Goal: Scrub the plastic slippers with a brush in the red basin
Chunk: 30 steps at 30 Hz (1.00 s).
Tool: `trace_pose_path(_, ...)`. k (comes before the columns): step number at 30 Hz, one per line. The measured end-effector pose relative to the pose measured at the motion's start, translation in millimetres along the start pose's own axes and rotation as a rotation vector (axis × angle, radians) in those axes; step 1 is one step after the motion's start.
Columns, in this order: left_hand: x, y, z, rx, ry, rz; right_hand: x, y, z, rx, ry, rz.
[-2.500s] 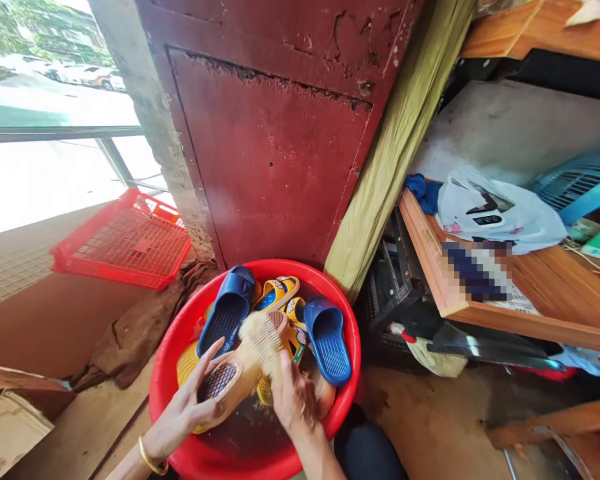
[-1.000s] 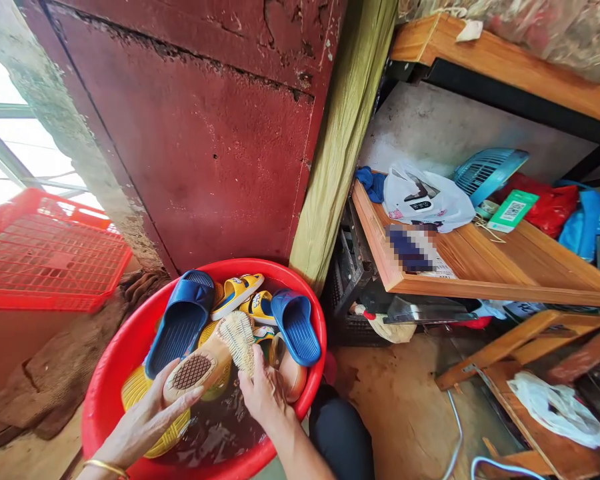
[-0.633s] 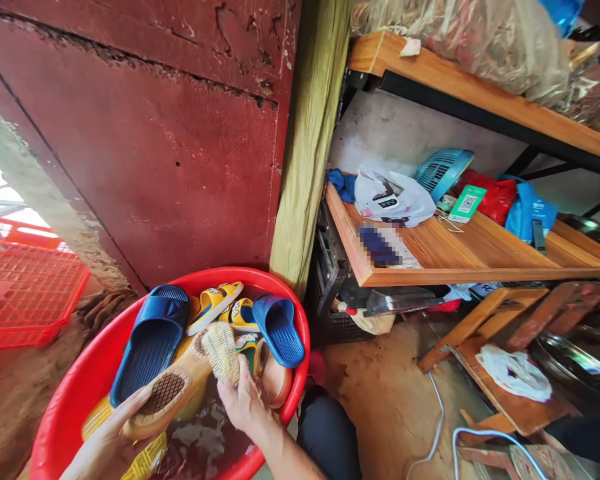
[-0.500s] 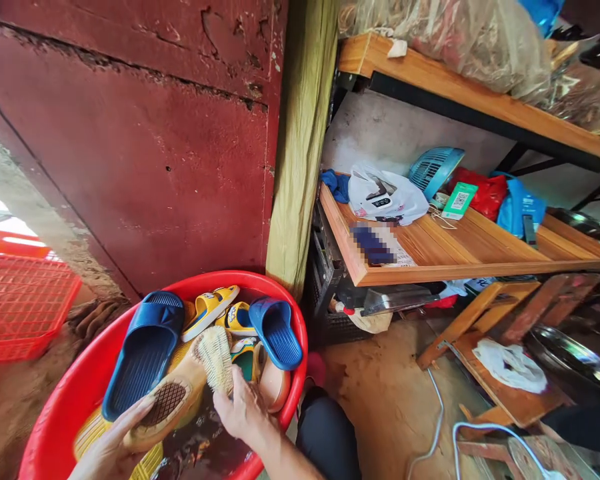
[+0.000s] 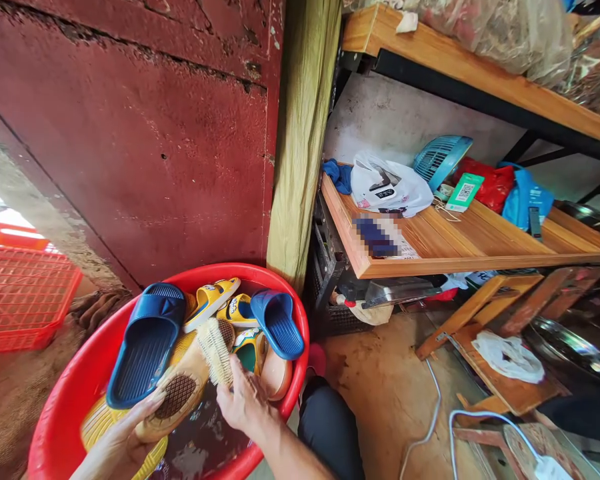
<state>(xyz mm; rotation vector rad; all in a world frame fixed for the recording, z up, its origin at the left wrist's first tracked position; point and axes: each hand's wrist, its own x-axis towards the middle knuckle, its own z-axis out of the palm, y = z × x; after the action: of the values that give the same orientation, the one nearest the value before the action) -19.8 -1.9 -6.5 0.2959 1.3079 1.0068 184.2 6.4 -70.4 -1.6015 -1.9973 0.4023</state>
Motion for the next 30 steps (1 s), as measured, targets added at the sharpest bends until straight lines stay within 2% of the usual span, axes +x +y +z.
trace_pose_path(3, 1, -2, -2.1, -0.005, -0.004, 0.013, 3, -5, -8, 0.011, -0.072, -0.009)
trace_pose_path(10, -3, 0, 1.3, -0.027, -0.01, 0.049, 3, -3, -8, -0.011, -0.048, -0.082)
trace_pose_path(19, -10, 4, 10.5, -0.065, 0.01, 0.04, 0, -4, -7, -0.061, -0.109, -0.056)
trace_pose_path(28, 11, -8, -1.6, -0.037, 0.052, 0.004, -10, 0, 7, -0.09, -0.015, -0.131)
trace_pose_path(30, 12, -12, -1.0, -0.002, 0.03, 0.03, -6, -1, 9, -0.091, -0.002, -0.156)
